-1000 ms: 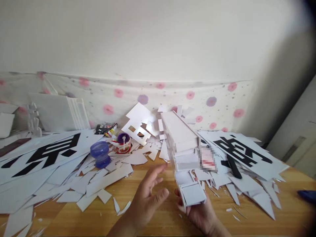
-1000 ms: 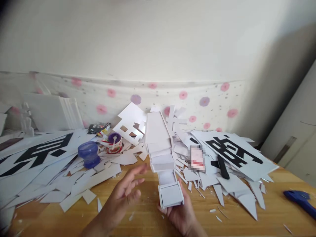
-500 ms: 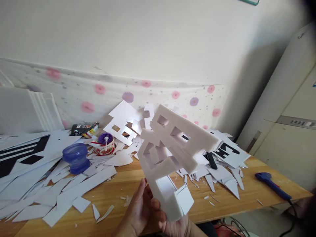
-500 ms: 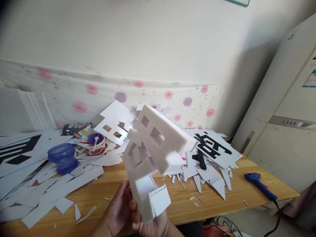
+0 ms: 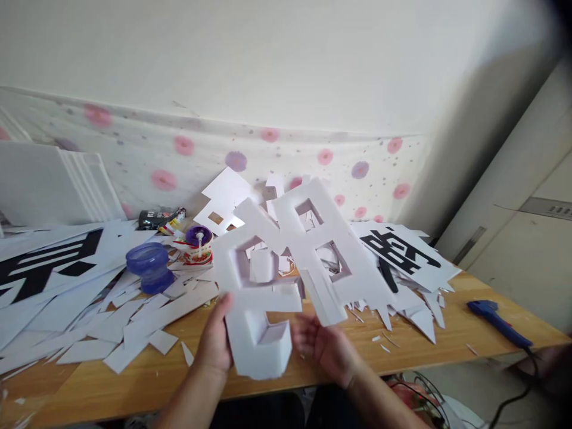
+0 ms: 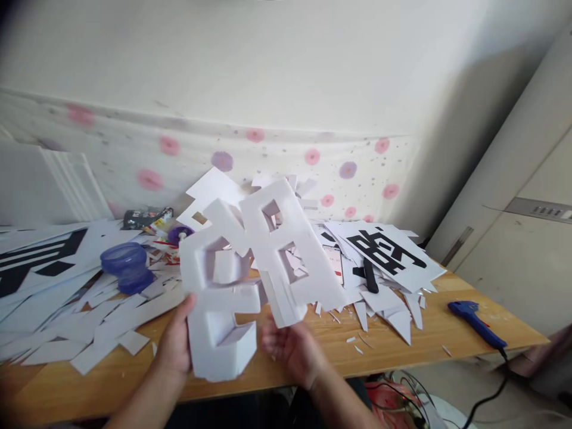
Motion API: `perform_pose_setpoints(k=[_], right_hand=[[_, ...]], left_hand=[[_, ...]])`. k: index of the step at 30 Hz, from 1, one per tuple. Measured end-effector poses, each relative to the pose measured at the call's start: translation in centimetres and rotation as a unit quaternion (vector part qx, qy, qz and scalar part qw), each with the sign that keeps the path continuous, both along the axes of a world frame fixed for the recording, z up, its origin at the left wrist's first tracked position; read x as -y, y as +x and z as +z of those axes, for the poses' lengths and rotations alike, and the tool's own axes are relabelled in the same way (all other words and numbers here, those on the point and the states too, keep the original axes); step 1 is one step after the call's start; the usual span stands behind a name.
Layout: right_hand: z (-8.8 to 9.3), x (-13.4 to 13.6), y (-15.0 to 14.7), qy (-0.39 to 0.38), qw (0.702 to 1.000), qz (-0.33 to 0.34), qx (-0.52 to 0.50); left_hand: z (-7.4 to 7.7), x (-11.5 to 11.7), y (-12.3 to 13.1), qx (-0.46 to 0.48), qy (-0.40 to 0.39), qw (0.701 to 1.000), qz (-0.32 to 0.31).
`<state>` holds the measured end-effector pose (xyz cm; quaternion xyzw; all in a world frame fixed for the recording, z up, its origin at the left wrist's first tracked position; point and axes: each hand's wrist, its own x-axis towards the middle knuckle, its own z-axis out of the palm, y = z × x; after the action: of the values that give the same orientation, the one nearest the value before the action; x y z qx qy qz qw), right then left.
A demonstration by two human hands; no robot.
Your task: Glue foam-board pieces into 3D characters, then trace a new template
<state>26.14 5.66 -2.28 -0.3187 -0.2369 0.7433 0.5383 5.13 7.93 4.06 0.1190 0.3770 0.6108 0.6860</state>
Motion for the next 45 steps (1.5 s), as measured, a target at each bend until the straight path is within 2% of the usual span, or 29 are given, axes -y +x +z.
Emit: perform_pose_setpoints(k=[2, 3, 5, 7, 10, 13, 16, 19, 22, 28, 30, 36, 38, 40, 42, 43, 45], right_hand=[[1.0, -0.7, 3.0, 0.028, 0.993, -0.116, -0.015], [1.5, -1.0, 4.5, 0.035, 0.989, -0.14, -0.024], [2.5, -1.4, 6.9, 0.052, 0.986, -0.157, -0.024], [3.3, -1.6, 8.4, 0.095, 0.983, -0.152, 0.023], [4.2, -1.6, 8.9, 0.161, 0.971, -0.128, 0.121], [4.8, -1.6, 8.3, 0.188, 0.958, -0.098, 0.192], [4.9, -1.7, 7.5, 0.18, 0.959, -0.082, 0.204], [4.4, -1.9, 7.2, 0.16, 0.964, -0.112, 0.18], [3.5, -1.9, 7.3, 0.149, 0.963, -0.159, 0.158], [2.8, -1.6, 7.5, 0.141, 0.949, -0.237, 0.152], [2.9, -1.5, 7.4, 0.143, 0.945, -0.243, 0.165], [1.8, -2.4, 8.2, 0.138, 0.956, -0.212, 0.151], [1.4, -2.9, 8.7, 0.112, 0.948, -0.251, 0.162], [1.5, -3.1, 8.7, 0.103, 0.915, -0.325, 0.214], [2.3, -2.6, 7.7, 0.146, 0.883, -0.348, 0.278], [2.9, -2.1, 6.7, 0.188, 0.874, -0.329, 0.304], [4.6, -0.8, 4.0, 0.299, 0.861, -0.228, 0.344]], left_hand=[[0.6, -0.6, -1.2, -0.021, 0.025, 0.999, 0.018], [0.8, -0.8, -1.6, -0.034, 0.05, 0.998, 0.029], [0.8, -1.1, -2.2, -0.066, 0.11, 0.99, 0.054], [0.7, -1.2, -2.4, -0.097, 0.152, 0.981, 0.072], [0.7, -1.2, -2.4, -0.128, 0.17, 0.974, 0.084], [1.0, -1.1, -2.2, -0.143, 0.176, 0.971, 0.081], [1.4, -1.0, -1.9, -0.158, 0.184, 0.967, 0.072], [1.6, -0.9, -1.5, -0.171, 0.193, 0.964, 0.064], [1.8, -0.8, -1.3, -0.171, 0.206, 0.963, 0.029], [2.4, -0.2, -1.9, -0.165, 0.242, 0.947, -0.133], [2.6, 0.1, -1.7, -0.175, 0.23, 0.946, -0.147], [2.3, 0.5, -0.1, -0.192, 0.217, 0.956, -0.041], [2.2, 0.5, 0.3, -0.204, 0.226, 0.953, 0.006], [2.3, 0.6, 0.8, -0.228, 0.243, 0.941, 0.062], [2.5, 0.6, 1.3, -0.266, 0.269, 0.918, 0.12], [2.6, 0.6, 1.6, -0.291, 0.277, 0.904, 0.143], [2.7, 0.6, 2.3, -0.336, 0.276, 0.883, 0.178]])
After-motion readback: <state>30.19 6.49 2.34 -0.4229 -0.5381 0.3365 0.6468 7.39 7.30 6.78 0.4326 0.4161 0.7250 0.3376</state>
